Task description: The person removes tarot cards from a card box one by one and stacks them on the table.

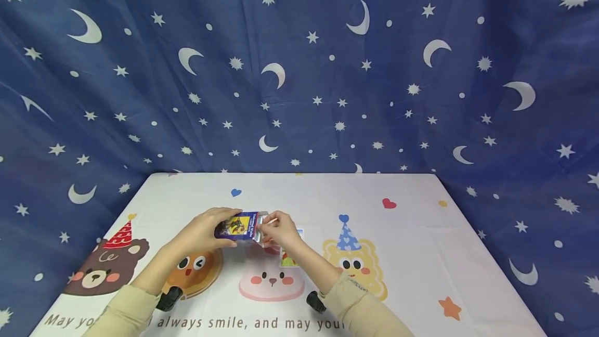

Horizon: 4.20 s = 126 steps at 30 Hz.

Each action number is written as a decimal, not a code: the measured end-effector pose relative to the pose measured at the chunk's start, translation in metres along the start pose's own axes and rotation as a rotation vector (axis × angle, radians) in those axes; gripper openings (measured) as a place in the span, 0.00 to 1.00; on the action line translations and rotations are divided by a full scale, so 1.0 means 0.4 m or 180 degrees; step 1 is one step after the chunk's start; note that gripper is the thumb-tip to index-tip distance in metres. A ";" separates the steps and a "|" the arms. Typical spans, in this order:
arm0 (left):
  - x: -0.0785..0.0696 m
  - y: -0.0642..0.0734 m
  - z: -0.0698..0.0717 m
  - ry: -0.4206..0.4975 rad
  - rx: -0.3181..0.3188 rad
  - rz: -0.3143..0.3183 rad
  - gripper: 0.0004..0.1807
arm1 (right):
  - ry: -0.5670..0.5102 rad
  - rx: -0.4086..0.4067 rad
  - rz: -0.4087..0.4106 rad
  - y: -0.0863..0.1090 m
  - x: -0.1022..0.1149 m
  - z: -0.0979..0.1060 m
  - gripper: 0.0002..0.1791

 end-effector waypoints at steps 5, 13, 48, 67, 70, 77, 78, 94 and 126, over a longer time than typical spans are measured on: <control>0.001 0.001 -0.009 -0.0017 -0.0068 -0.0102 0.41 | 0.0029 -0.0063 -0.0031 0.004 -0.003 -0.002 0.11; 0.002 0.003 -0.013 0.0016 -0.0021 0.0020 0.41 | 0.0084 -0.0089 -0.0011 0.005 -0.004 -0.005 0.12; 0.018 0.019 -0.002 -0.0134 0.0005 -0.0038 0.41 | -0.0228 -0.0063 -0.0581 0.006 -0.040 0.014 0.06; 0.043 0.039 0.023 -0.0153 -0.0066 0.0132 0.41 | -0.0631 -0.0056 -0.0480 0.015 -0.027 0.054 0.12; 0.047 0.042 0.028 -0.0160 -0.0085 0.0144 0.41 | -0.0652 -0.0023 -0.0384 0.015 -0.028 0.064 0.12; 0.054 0.049 0.033 -0.0191 -0.0101 0.0130 0.42 | -0.0654 0.0031 -0.0251 0.019 -0.028 0.088 0.18; 0.054 0.050 0.034 -0.0190 -0.0103 0.0129 0.42 | -0.0649 0.0022 -0.0250 0.020 -0.027 0.091 0.18; 0.058 0.054 0.031 -0.0176 -0.0109 0.0138 0.41 | -0.0778 -0.0625 -0.0251 0.016 -0.034 0.146 0.15; 0.061 0.059 0.026 -0.0134 -0.0091 0.0280 0.42 | 0.0080 -0.0498 -0.0271 -0.005 -0.092 0.189 0.14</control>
Point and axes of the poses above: each hand's wrist, its own y-axis away from the middle knuckle, its own z-axis out of the back of the hand, x = y × z, the point moved 5 cm from there along -y, towards the middle knuckle, and after that the axes turned 13 degrees about y, right-handed, at the moved point
